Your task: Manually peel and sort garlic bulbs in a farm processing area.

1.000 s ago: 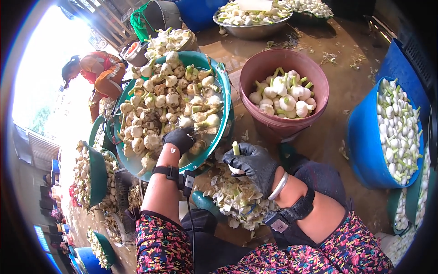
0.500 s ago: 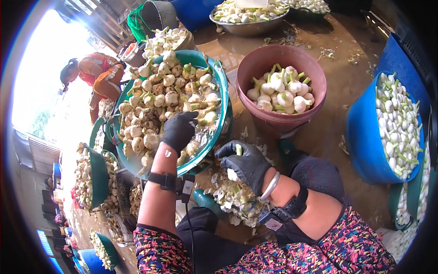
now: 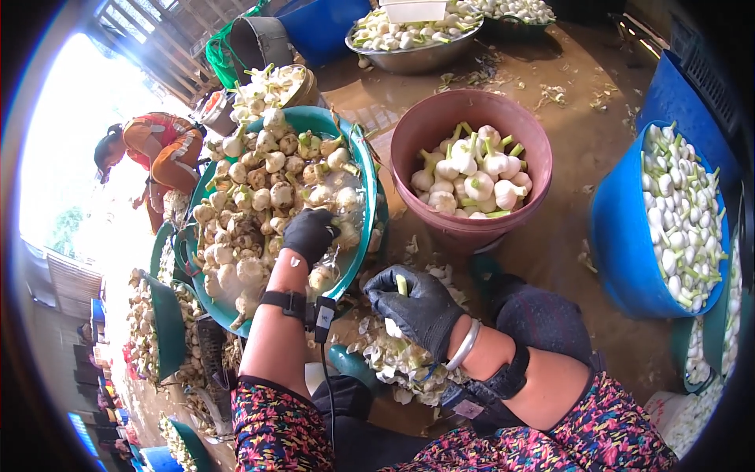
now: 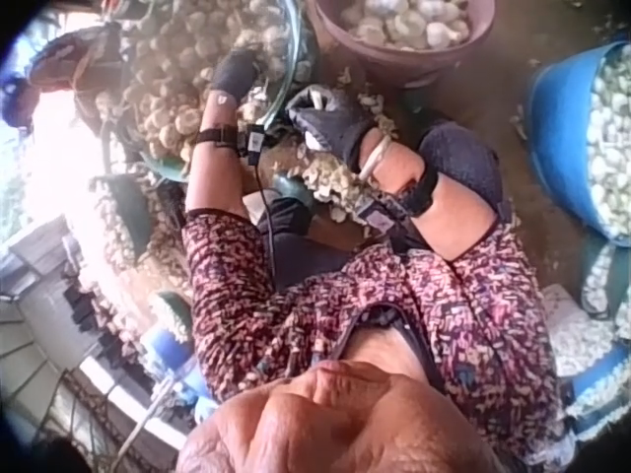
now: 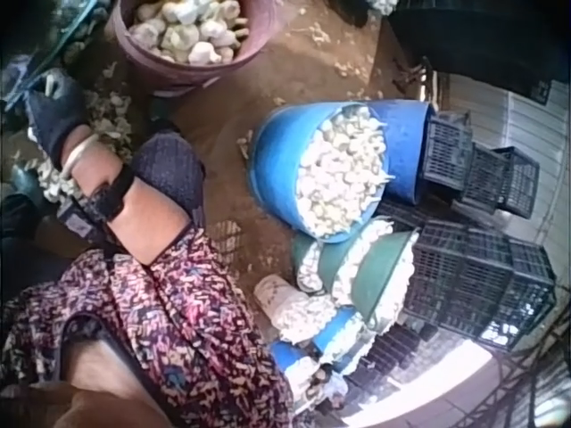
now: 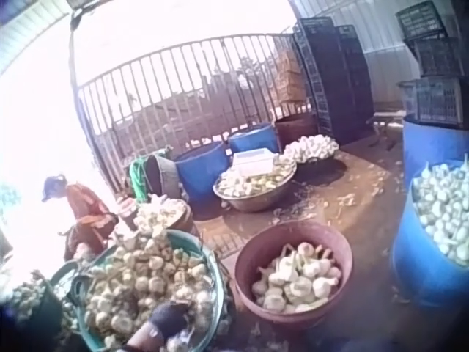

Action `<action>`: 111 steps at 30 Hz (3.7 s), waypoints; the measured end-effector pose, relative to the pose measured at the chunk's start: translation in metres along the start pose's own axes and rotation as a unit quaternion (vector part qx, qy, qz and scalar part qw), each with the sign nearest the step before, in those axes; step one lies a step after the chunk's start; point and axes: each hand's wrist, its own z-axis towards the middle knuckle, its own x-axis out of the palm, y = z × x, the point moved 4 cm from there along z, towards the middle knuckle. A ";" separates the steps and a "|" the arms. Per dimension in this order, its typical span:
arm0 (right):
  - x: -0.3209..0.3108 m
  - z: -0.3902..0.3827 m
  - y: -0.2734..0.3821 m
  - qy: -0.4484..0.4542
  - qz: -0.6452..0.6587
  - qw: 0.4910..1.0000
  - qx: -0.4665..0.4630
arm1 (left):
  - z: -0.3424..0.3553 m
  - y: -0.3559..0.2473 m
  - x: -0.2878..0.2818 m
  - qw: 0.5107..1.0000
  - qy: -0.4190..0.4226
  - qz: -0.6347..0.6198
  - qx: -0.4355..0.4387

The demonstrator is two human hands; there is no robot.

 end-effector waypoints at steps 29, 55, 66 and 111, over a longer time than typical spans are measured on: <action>0.022 0.001 -0.012 0.100 -0.038 0.986 -0.130 | -0.181 -0.059 -0.021 0.684 -0.188 -0.700 -0.080; 0.027 -0.017 -0.018 0.269 0.319 0.877 0.238 | -0.189 -0.053 -0.014 0.782 -0.172 -0.600 0.004; 0.018 -0.009 -0.013 0.074 -0.079 0.983 -0.147 | -0.196 -0.061 -0.024 0.914 -0.266 -0.227 0.206; 0.015 -0.022 -0.006 0.202 -0.530 0.823 0.014 | -0.188 -0.036 -0.019 0.703 -0.220 -0.674 -0.049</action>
